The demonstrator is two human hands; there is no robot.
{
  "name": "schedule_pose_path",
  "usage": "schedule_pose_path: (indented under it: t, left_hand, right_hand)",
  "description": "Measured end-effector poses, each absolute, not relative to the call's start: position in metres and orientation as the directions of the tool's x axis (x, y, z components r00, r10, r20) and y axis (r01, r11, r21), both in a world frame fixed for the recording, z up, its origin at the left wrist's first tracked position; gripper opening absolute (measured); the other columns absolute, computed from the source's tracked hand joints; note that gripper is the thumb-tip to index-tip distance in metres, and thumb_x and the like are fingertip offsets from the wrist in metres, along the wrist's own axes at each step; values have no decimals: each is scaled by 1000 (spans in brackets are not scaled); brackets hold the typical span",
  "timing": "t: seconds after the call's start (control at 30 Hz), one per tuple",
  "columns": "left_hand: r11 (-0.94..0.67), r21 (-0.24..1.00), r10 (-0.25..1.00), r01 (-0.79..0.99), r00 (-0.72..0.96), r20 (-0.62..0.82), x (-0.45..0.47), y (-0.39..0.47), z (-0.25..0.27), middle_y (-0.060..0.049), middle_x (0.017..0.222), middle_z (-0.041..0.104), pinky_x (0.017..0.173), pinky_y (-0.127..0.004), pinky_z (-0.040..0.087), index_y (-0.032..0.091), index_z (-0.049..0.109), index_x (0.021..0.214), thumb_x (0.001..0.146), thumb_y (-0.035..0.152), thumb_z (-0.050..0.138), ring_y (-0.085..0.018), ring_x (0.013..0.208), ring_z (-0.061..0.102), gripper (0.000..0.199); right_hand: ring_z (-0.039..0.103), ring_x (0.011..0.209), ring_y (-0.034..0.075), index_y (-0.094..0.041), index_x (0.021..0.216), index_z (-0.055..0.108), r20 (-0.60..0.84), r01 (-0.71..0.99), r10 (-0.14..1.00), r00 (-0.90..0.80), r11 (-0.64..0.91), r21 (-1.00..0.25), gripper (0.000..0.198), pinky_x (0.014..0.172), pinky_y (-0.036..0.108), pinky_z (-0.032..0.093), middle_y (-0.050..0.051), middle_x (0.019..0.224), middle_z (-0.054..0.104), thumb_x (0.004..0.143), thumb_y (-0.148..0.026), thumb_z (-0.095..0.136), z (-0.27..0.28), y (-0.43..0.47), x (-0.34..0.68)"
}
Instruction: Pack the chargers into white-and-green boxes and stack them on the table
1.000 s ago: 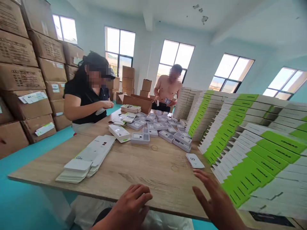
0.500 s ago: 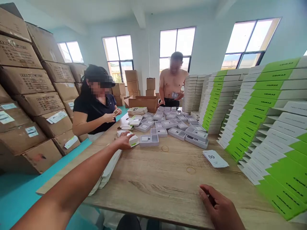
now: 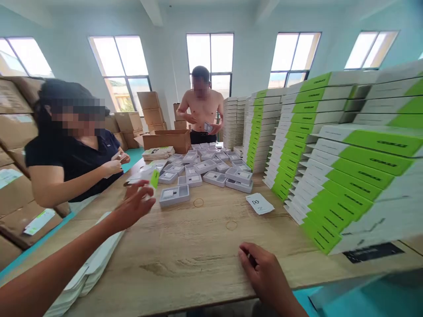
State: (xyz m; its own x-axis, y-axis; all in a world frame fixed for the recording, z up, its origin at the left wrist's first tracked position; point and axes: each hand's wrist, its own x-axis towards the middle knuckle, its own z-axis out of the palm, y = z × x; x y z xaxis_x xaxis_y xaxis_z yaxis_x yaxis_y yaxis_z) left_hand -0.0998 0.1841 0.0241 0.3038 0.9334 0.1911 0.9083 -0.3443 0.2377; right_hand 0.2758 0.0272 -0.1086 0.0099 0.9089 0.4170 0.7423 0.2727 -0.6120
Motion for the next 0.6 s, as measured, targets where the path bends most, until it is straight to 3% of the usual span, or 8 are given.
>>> schedule_pose_path:
  t: [0.03,0.1,0.23,0.3,0.37,0.5,0.6]
  left_hand:
    - [-452,254,891,855,419,173,-102,164,16,-6,162,34,119,-46,35,25,62,114,95,44,44,-32,148,32,32]
    - [-663,275,747,696,637,191,-110,127,-5,-1,166,29,117,-50,37,33,59,128,91,37,49,-34,147,37,39]
    - [-733,249,665,633,744,66,-115,93,-30,3,170,24,120,-59,30,42,35,156,70,15,53,-37,153,29,92]
    - [-715,218,678,664,735,-19,-108,95,-28,3,170,22,120,-61,30,44,26,159,69,14,55,-39,154,24,99]
    - [-649,185,739,738,669,-81,-95,102,-23,-2,170,23,120,-62,29,38,22,161,74,24,62,-41,154,23,97]
    - [-452,137,875,881,468,-122,-77,118,-30,-17,161,41,119,-61,32,23,24,163,67,37,76,-43,149,34,110]
    - [-501,165,862,849,507,6,-76,128,-40,-16,156,49,118,-57,36,24,29,161,67,31,73,-42,146,41,104]
  right_hand:
    - [74,74,21,-21,100,75,386,750,922,-8,261,-608,32,66,30,58,6,90,79,100,-37,48,-100,33,281]
    - [74,87,24,-20,106,75,354,777,935,22,206,-595,29,78,34,58,8,100,79,99,-31,49,-83,52,302]
    - [60,126,31,-17,110,74,314,828,945,97,98,-552,28,109,42,44,15,129,71,83,-25,71,-59,104,357]
    - [61,123,33,-17,99,76,265,834,958,109,57,-549,29,106,41,45,14,120,74,73,-28,83,-54,124,373]
    - [67,107,30,-17,85,75,208,826,968,143,-1,-564,22,97,40,50,11,102,77,72,-30,85,-53,136,378]
    - [68,81,18,-15,85,69,99,750,967,234,-114,-652,23,79,35,55,2,86,72,90,-36,73,-56,142,377]
    - [66,74,16,-14,87,69,107,648,942,318,-133,-750,30,69,31,54,2,88,71,95,-43,65,-51,138,377]
